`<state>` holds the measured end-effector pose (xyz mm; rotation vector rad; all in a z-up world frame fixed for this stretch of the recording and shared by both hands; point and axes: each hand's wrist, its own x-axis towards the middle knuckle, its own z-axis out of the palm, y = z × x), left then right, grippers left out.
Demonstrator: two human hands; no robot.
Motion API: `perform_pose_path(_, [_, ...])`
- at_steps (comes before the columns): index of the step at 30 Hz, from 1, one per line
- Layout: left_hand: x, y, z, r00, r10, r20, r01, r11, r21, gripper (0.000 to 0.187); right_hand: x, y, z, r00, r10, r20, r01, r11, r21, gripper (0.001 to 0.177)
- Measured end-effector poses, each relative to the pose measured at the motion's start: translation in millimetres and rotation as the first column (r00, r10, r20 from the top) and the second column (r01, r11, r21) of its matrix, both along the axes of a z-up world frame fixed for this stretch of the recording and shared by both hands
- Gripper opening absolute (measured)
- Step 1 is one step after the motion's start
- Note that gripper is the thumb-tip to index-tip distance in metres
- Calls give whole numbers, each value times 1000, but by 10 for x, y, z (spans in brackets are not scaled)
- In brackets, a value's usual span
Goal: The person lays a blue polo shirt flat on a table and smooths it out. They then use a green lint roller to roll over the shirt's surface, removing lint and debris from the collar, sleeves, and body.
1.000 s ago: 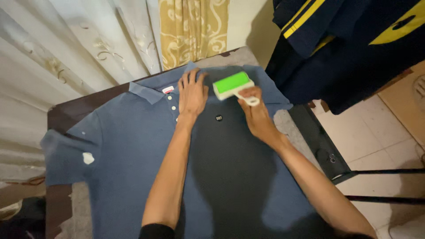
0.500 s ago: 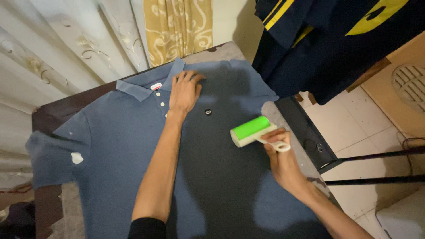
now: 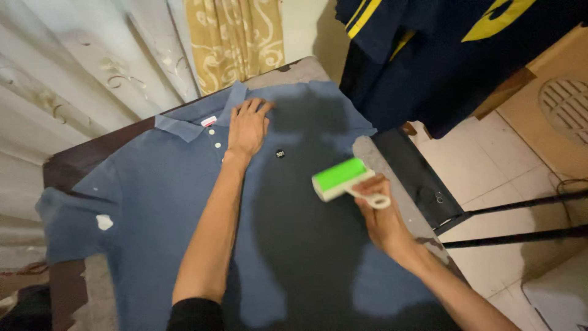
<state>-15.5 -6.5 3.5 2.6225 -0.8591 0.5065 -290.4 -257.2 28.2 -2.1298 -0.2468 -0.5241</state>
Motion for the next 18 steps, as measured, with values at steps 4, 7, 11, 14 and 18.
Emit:
perform_pose_path(4, [-1,-24,-65,1000,2,-27,-2,1000,-8,44,-318,-82,-44,999,39,6,-40,999,20,19])
perform_pose_path(7, [-100,33,-101,997,82,-3,-82,997,-2,45,-344,-58,-127,995,71,66,-75,995,65,19])
perform_pose_path(11, [-245,212,-83,926,370,-72,-369,929,27,53,-253,24,-247,990,121,69,-133,968,211,20])
perform_pose_path(14, [-289,229,-81,871,467,-150,-455,884,105,64,-186,88,-324,981,160,109,-180,962,207,23])
perform_pose_path(18, [-232,262,-87,837,507,-205,-479,861,171,67,1,159,-320,978,164,133,-174,982,70,23])
